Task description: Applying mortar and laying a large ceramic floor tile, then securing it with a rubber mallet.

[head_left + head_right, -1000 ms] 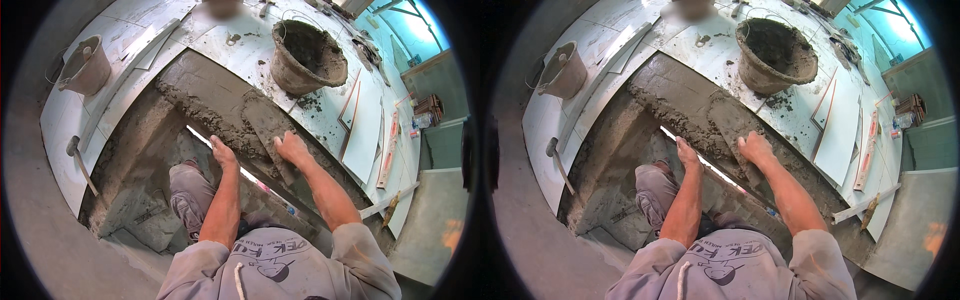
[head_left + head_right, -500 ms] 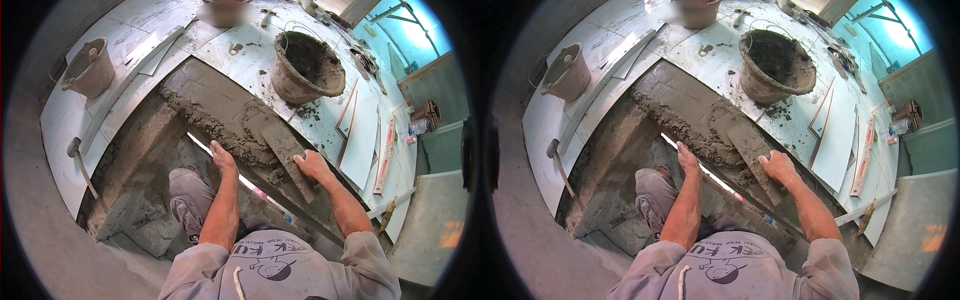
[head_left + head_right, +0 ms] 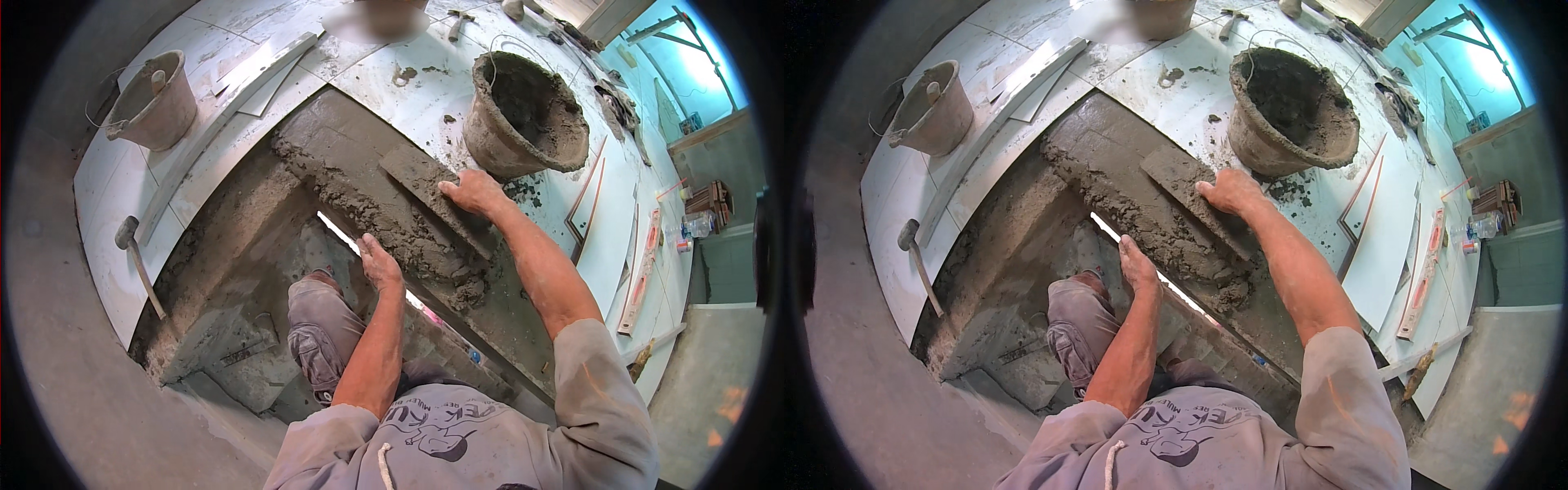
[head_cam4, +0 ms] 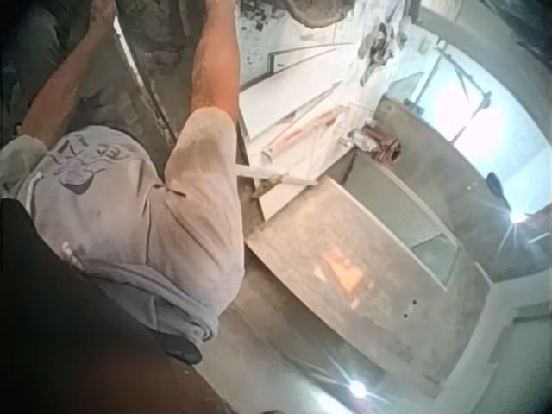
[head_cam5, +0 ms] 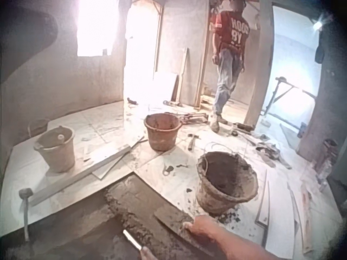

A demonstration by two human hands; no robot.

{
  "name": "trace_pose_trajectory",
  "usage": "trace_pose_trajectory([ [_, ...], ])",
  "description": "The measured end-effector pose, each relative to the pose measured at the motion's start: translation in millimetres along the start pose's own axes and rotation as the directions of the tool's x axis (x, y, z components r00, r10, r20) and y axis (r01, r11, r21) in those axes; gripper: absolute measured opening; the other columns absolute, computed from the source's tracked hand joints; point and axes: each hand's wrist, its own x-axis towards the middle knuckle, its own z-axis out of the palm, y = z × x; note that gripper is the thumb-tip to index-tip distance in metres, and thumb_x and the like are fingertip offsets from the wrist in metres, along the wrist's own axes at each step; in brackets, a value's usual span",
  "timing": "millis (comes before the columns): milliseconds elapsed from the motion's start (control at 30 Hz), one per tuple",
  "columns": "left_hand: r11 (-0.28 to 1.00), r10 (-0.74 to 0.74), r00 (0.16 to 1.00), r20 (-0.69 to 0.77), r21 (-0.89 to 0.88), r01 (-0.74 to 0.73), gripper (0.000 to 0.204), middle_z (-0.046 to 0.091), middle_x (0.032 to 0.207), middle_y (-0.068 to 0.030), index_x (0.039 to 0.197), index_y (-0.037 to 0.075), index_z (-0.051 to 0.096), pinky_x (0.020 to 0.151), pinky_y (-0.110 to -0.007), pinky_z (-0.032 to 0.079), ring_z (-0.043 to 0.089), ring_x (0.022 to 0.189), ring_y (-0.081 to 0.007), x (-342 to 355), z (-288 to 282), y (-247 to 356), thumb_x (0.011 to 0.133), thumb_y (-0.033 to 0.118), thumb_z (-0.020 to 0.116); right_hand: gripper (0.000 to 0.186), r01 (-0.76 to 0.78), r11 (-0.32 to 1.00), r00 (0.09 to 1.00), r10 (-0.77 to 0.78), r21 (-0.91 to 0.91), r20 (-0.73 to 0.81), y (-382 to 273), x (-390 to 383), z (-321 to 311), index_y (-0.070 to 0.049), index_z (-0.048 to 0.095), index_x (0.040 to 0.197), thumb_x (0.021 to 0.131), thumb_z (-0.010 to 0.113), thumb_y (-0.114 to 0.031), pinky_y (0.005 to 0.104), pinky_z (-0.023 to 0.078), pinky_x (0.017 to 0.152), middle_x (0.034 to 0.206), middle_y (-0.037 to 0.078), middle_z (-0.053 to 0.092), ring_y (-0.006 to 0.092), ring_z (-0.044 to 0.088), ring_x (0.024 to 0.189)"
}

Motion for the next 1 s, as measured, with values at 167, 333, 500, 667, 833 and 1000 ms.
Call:
trace_pose_trajectory([
  [167,0.999,0.030,0.999,-0.021,0.018,-0.030,0.064,0.049,0.133,-0.0190,0.133,-0.003,0.043,0.102,-0.035,0.033,0.046,0.123,-0.0304,4,-1,-5,0.098,0.049,0.034,0.064,-0.001,1.000,1.000,0.001,0.011,-0.011,11,-4,8,0.009,0.061,0.107,0.087,0.052,-0.051,0.0436,0.045,0.093,0.110,0.030,0.060,0.0388,0.058,0.106],
  [333,0.998,0.001,0.999,-0.037,0.061,0.001,0.061,0.052,0.130,-0.0184,0.132,-0.002,0.046,0.100,-0.035,0.034,0.048,0.120,-0.0306,-4,0,6,0.098,0.048,0.034,0.062,-0.066,0.998,0.996,0.065,0.013,0.063,40,-33,19,0.006,0.062,0.108,0.087,0.050,-0.051,0.0435,0.045,0.092,0.110,0.027,0.061,0.0382,0.059,0.105],
  [500,0.998,0.024,0.998,0.051,0.059,-0.027,0.067,0.050,0.133,-0.0213,0.133,-0.003,0.043,0.102,-0.037,0.035,0.047,0.123,-0.0343,-5,-2,9,0.097,0.052,0.035,0.058,-0.120,0.992,0.989,0.115,0.051,0.088,77,-72,35,0.003,0.061,0.107,0.088,0.049,-0.051,0.0450,0.046,0.089,0.106,0.026,0.063,0.0382,0.059,0.102],
  [667,0.997,0.032,0.999,0.007,0.073,-0.033,0.066,0.051,0.131,-0.0209,0.133,-0.002,0.045,0.101,-0.038,0.036,0.048,0.121,-0.0351,-4,2,1,0.097,0.052,0.034,0.057,-0.198,0.978,0.979,0.194,0.061,0.068,101,-113,53,0.002,0.061,0.103,0.088,0.049,-0.052,0.0463,0.047,0.087,0.103,0.026,0.063,0.0391,0.060,0.099],
  [833,0.998,0.036,0.999,-0.025,0.054,-0.034,0.062,0.055,0.125,-0.0173,0.131,-0.003,0.046,0.098,-0.034,0.036,0.051,0.115,-0.0287,2,2,-7,0.098,0.048,0.035,0.054,-0.205,0.974,0.978,0.201,0.098,0.048,116,-162,72,0.001,0.062,0.096,0.086,0.051,-0.051,0.0471,0.048,0.081,0.094,0.026,0.065,0.0399,0.062,0.092],
  [1000,0.996,0.040,0.999,-0.018,0.074,-0.039,0.066,0.051,0.129,-0.0199,0.132,-0.004,0.045,0.100,-0.036,0.035,0.048,0.118,-0.0322,-1,1,-5,0.097,0.051,0.035,0.051,-0.126,0.985,0.992,0.122,0.118,0.038,100,-173,58,0.000,0.061,0.089,0.085,0.053,-0.051,0.0481,0.048,0.078,0.089,0.026,0.064,0.0406,0.062,0.088],
])
